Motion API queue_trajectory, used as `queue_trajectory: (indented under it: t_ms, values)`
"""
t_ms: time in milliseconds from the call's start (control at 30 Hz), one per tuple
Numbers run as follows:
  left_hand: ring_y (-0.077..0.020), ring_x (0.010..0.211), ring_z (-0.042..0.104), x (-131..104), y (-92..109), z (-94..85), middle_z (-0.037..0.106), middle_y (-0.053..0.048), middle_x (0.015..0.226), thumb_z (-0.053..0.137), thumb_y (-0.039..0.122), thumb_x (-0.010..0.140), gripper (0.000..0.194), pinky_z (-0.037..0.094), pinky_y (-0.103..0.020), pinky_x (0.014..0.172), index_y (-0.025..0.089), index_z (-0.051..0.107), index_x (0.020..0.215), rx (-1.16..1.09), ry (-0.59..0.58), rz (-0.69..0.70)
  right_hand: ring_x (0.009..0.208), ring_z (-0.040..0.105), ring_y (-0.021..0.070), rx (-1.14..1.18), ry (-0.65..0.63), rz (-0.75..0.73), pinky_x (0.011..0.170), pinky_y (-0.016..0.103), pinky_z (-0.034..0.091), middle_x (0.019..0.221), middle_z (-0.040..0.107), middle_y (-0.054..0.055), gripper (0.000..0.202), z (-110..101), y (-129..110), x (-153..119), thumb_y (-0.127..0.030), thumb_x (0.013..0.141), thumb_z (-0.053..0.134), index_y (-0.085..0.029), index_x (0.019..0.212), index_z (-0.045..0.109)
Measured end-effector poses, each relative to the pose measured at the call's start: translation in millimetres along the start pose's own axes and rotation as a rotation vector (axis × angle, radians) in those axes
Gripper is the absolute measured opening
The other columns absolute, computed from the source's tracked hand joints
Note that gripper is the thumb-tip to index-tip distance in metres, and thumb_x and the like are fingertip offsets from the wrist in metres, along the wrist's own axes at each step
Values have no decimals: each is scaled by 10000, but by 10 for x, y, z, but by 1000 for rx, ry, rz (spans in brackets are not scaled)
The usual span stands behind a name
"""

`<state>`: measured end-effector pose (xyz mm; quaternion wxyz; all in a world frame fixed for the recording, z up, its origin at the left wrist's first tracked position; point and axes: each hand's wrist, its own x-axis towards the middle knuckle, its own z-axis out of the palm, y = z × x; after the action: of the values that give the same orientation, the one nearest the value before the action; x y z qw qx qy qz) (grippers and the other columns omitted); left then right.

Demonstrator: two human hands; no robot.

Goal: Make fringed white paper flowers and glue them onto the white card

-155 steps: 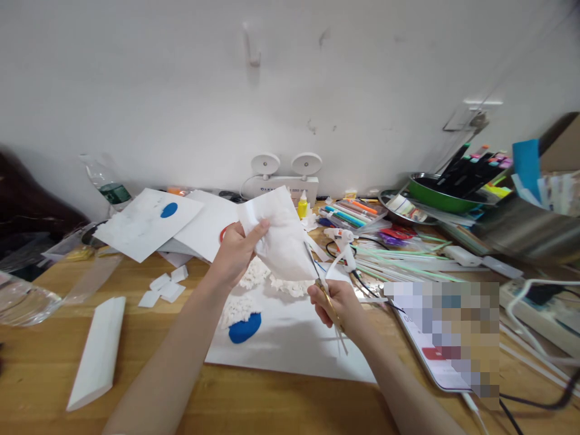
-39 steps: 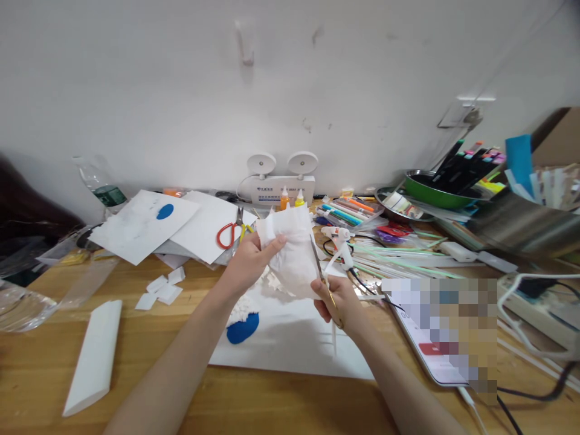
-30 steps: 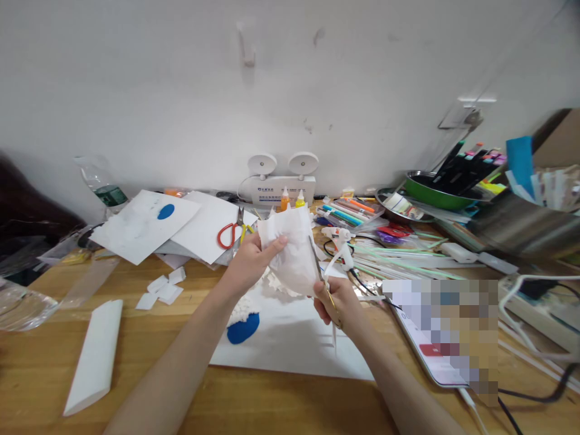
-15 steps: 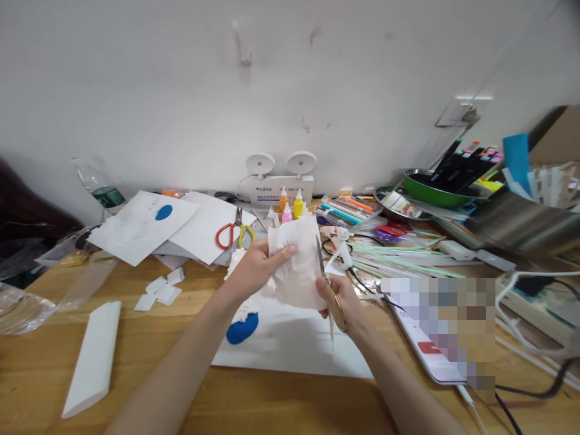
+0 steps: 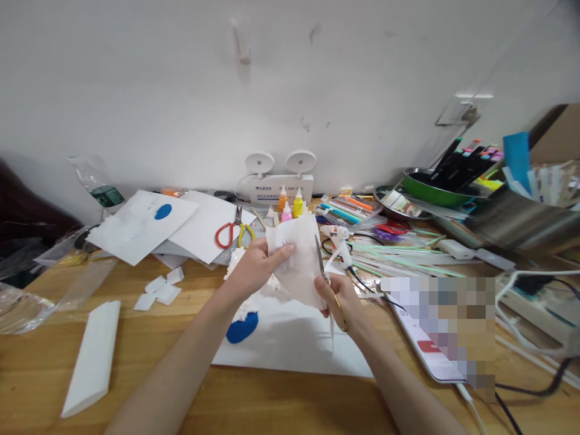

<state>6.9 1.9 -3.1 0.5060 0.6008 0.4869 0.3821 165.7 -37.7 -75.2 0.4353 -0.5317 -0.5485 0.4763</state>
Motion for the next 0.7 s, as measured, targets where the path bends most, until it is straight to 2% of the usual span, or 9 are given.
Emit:
queue_trajectory:
  t_ms: [700]
  values:
    - [-169,752,615,13,-31,-24,683,-67,868,598,415,708,354,477,-232,611,134,644,917,-50,-14,17,240,329,61,-28,65,51,267,185,224,274,355,-48,578,1,-38,24,-753,575,464,-205,436,343]
